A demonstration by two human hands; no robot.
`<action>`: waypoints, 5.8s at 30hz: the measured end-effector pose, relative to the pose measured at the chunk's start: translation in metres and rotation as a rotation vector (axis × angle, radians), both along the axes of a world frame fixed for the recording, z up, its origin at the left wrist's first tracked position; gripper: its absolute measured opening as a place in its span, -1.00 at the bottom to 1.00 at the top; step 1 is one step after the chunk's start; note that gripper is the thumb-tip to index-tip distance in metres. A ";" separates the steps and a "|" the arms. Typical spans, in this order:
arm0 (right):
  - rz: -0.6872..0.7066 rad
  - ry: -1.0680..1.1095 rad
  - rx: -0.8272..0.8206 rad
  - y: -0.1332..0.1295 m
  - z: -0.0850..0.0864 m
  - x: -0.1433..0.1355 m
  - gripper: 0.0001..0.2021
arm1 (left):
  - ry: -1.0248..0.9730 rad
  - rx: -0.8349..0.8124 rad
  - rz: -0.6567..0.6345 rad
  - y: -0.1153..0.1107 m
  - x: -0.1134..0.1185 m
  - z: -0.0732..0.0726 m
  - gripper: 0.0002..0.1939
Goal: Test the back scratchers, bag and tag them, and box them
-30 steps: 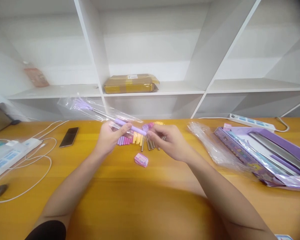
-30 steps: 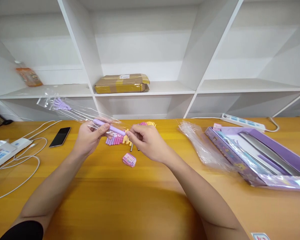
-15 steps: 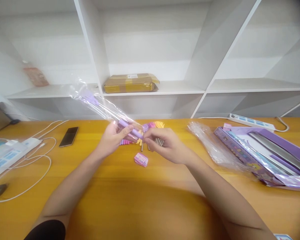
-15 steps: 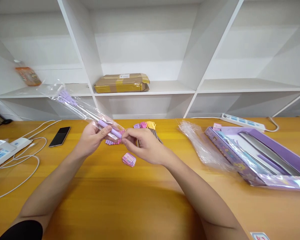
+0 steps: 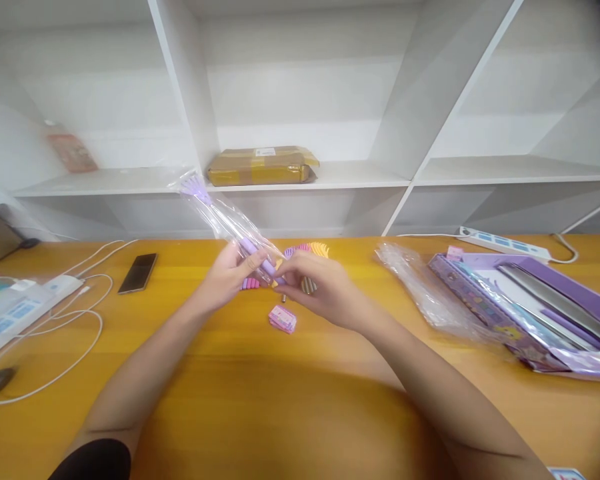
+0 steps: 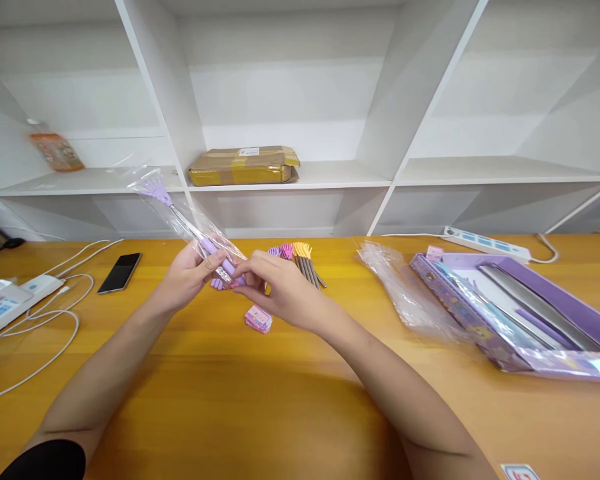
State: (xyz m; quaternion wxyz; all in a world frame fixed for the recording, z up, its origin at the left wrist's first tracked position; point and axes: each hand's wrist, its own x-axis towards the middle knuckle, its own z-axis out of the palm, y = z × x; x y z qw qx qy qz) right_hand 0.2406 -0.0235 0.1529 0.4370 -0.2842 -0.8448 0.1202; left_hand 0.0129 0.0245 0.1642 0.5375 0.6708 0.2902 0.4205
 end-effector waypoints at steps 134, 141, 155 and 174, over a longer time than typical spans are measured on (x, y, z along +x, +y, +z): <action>0.371 -0.326 0.020 -0.039 -0.151 0.011 -0.73 | 0.147 -0.428 -0.008 -0.062 -0.004 -0.169 -0.43; 0.266 -0.359 0.210 -0.034 -0.154 0.019 -0.71 | 0.067 -0.459 0.028 -0.060 -0.003 -0.174 -0.38; -0.148 0.136 0.069 -0.018 -0.162 0.006 -0.93 | -0.059 -0.569 -0.139 -0.062 -0.008 -0.177 -0.35; -0.174 0.321 -0.357 -0.013 -0.164 0.008 -0.91 | 0.127 -0.095 -0.318 -0.070 -0.010 -0.167 -0.64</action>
